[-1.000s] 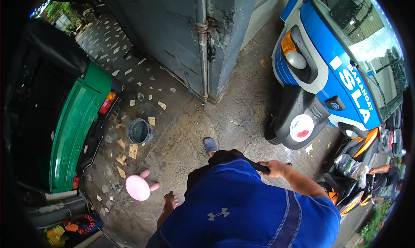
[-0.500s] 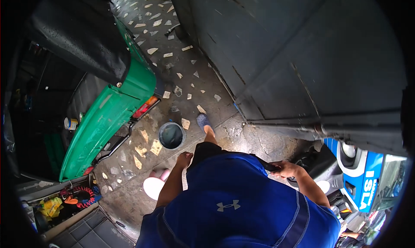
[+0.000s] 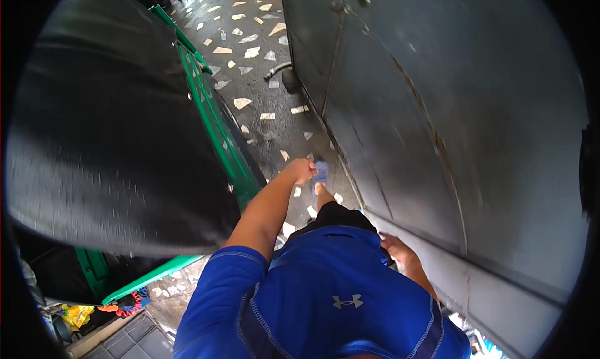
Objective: Cleaning and blowing out a vacuum hose using an air compressor.
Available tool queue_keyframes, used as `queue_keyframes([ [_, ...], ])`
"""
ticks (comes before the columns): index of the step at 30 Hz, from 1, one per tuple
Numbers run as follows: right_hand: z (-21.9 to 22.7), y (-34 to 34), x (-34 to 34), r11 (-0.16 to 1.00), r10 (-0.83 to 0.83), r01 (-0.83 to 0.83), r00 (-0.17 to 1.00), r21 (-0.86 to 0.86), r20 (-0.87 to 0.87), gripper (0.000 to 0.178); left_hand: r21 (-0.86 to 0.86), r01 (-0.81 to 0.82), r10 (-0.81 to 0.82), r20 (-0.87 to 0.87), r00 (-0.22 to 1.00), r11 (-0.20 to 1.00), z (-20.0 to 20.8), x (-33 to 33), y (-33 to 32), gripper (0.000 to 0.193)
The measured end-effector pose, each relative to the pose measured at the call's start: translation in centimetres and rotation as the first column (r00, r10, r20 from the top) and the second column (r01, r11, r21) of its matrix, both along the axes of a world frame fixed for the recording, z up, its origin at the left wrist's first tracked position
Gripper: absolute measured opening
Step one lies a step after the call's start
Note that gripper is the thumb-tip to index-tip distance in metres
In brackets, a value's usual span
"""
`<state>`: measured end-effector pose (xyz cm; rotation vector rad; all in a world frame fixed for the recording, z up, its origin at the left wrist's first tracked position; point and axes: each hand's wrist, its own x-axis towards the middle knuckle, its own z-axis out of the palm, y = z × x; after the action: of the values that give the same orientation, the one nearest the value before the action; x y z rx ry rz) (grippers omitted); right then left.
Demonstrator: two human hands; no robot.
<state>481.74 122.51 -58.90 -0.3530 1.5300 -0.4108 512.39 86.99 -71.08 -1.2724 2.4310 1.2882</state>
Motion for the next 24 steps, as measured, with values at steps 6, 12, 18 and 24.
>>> queue_keyframes([
  [6,-6.1,-17.0,-2.5,0.951,-0.229,0.274,0.936,-0.143,0.266,0.066,-0.048,-0.132,0.140,0.312,0.940,0.990,-0.1,4.0,-19.5,0.047],
  [12,-7.9,-38.8,-0.1,0.847,0.052,-0.181,0.964,-0.500,-0.262,0.054,0.136,-0.147,0.057,0.514,0.856,0.980,-0.9,10.4,-31.5,0.053],
  [18,-12.7,-58.3,3.4,0.897,0.361,-0.443,0.704,0.021,-0.612,0.046,0.469,-0.079,-0.177,0.476,0.862,0.880,-7.5,14.6,-45.6,0.055],
  [24,-12.4,-68.7,7.9,0.812,-0.583,0.566,0.788,0.141,0.199,0.043,0.193,-0.201,0.108,0.410,0.906,0.960,-2.5,14.8,-65.6,0.049],
])
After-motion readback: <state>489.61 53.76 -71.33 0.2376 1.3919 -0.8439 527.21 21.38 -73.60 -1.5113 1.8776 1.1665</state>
